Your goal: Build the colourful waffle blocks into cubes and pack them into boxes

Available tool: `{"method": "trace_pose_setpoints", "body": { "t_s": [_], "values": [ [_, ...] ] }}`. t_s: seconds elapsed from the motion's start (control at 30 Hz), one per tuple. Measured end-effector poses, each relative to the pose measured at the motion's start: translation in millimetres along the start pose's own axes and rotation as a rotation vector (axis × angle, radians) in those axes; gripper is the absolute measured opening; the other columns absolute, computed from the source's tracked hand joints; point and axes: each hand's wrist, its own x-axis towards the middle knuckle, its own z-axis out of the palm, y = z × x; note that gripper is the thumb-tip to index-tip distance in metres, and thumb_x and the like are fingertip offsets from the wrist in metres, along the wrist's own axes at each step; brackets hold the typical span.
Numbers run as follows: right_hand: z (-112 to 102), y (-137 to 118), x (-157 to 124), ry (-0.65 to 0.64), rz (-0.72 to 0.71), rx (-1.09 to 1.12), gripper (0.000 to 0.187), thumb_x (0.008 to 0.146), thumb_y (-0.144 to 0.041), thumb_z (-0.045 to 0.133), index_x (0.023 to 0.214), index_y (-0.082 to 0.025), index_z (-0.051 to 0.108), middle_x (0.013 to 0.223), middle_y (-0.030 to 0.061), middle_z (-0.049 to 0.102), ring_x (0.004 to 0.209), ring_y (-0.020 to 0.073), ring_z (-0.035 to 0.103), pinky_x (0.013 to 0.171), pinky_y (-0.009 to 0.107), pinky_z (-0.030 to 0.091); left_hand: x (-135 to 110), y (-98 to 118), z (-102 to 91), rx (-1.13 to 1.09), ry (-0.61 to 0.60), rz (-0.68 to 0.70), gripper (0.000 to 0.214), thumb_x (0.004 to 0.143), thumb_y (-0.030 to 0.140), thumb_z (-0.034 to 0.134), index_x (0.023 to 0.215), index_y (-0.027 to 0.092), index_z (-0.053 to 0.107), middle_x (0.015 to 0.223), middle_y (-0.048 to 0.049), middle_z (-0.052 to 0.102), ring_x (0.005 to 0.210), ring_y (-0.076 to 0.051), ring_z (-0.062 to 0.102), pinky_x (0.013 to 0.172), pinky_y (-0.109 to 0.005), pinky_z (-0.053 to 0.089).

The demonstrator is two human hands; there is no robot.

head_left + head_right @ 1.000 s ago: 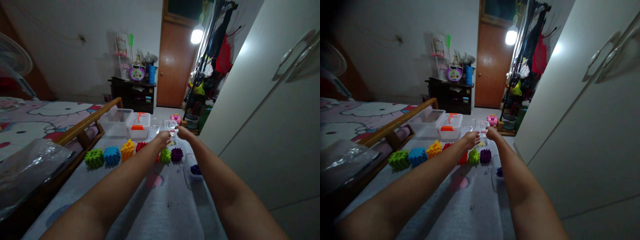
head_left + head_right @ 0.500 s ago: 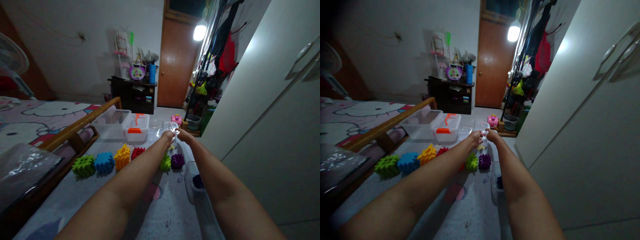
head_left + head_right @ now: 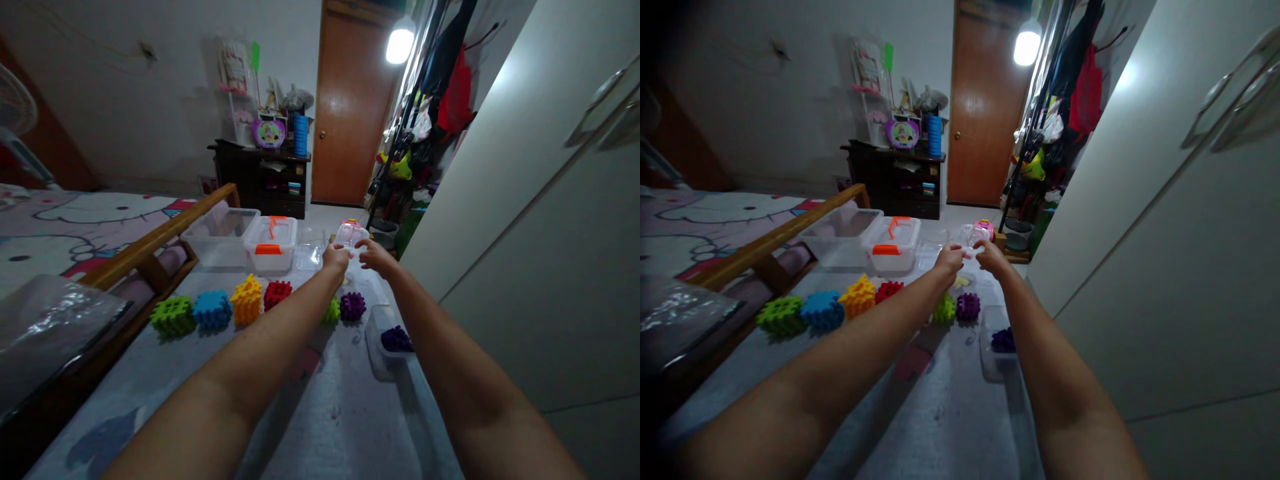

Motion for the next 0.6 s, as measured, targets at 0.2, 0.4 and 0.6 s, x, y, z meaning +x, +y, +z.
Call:
{"method": "trace_pose_setpoints", "body": {
  "t_s": [0.2,0.4,0.6],
  "values": [
    [-20,-28,-71,-0.028,-0.221,0.178,0.044,0.074,-0.009,0.051,0.116,-0.022,0.058,0.069,-0.0055,0.045,0.061,0.0095,0.047,0.061,0.022,0.053,-50,30,-21.4,0.037,0.154,0.22,0.019,0.085,0.009,0.055,0.1,0.019,0.051,0.088,-0.0024,0.059,0.081,-0.014,0.06,0.071,-0.023,0.044],
    [-6,-40,-165,0.032,-0.458,0.129,0.047,0.079,-0.019,0.055,0.126,-0.023,0.059,0.087,0.0004,0.052,0.078,0.0139,0.055,0.076,0.029,0.053,-125,41,-79.3,-0.136,0.085,0.289,0.034,0.079,0.013,0.059,0.109,0.021,0.044,0.088,0.0001,0.056,0.074,-0.012,0.061,0.067,-0.024,0.05],
    [54,-32,-252,-0.081,-0.552,0.182,0.058,0.081,-0.01,0.051,0.135,-0.03,0.052,0.107,0.0047,0.051,0.095,0.0164,0.056,0.076,0.029,0.053,-184,11,-154.0,-0.133,-0.026,0.234,0.046,0.071,0.034,0.073,0.109,0.019,0.05,0.082,0.0018,0.059,0.061,-0.01,0.056,0.059,-0.024,0.048]
  ]
}}
